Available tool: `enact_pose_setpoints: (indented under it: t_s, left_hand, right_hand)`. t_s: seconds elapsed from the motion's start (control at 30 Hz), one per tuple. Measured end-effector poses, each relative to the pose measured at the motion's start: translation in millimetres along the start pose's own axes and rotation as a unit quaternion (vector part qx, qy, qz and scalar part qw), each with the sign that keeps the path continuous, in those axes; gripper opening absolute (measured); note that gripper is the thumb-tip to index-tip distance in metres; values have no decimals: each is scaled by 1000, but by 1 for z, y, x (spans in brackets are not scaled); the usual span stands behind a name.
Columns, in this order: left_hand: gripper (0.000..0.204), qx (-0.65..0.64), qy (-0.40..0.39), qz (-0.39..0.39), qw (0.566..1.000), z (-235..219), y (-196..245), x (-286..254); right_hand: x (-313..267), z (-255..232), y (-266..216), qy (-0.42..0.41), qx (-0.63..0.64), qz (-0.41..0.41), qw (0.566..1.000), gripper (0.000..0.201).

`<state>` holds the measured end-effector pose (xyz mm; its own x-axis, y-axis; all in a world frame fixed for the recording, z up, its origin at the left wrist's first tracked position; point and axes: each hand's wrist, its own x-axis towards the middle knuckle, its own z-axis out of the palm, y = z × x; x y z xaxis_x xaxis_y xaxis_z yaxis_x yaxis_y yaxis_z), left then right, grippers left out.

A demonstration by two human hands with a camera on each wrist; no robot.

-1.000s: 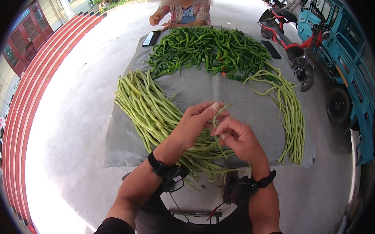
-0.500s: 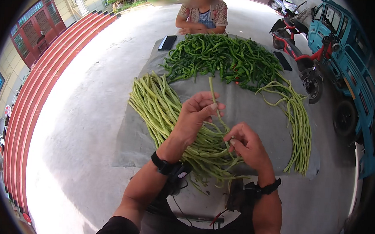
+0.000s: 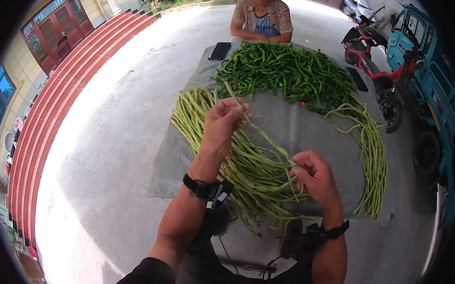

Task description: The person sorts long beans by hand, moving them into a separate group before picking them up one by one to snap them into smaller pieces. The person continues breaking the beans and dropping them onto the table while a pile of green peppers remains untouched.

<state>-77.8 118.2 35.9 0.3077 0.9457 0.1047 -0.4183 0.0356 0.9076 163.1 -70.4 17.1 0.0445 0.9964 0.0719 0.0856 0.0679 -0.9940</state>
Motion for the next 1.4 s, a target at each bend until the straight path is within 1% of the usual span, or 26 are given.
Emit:
enact_pose_setpoints:
  t_s: [0.1,0.2,0.23,0.33,0.37,0.47,0.57,0.67,0.77,0.87,0.97,1.07,1.17,1.27,1.37,1.4]
  left_hand:
    - [19,35,45,21,998,-12,6,8]
    - [18,46,54,38,997,-30,9,16]
    - [22,63,63,37,995,-37,10,21]
    - [29,99,117,99,983,-53,14,26]
    - [28,108,131,134,976,-57,14,27]
    - [29,162,172,155,959,-68,15,29]
    - [28,232,184,180,938,-77,11,34]
    - [27,382,220,202,874,-87,7,39]
    - [27,461,240,181,835,-74,19,31]
    - [26,484,248,172,821,-78,18,35]
    - [23,502,232,180,813,-85,16,42]
    - [19,540,244,173,787,-81,19,43]
    - [13,530,266,197,781,-80,16,46]
    - [12,550,278,211,759,-87,10,53]
    - [11,583,286,207,732,-92,6,57]
    - [13,595,283,202,725,-92,6,57]
  right_hand:
    - [5,15,-3,12,20,-16,1000,19]
    - [12,30,1,32,20,-47,998,20]
    - [16,35,3,40,13,-60,997,21]
    - [21,51,2,62,24,-78,995,21]
    - [23,56,1,69,32,-81,994,21]
    - [27,71,5,70,37,-96,992,19]
    - [31,85,4,81,-14,-139,987,17]
    - [33,94,3,70,-54,-172,981,18]
    - [33,99,-3,61,-81,-177,979,19]
    - [33,102,-6,63,-111,-190,974,20]
    - [35,105,-7,67,-154,-223,960,20]
    - [38,110,-5,71,-176,-246,950,21]
    - [43,114,0,77,-206,-282,934,19]
    - [45,119,3,75,-238,-294,923,24]
    - [44,127,0,93,-247,-279,923,30]
    - [44,128,1,90,-258,-285,919,32]
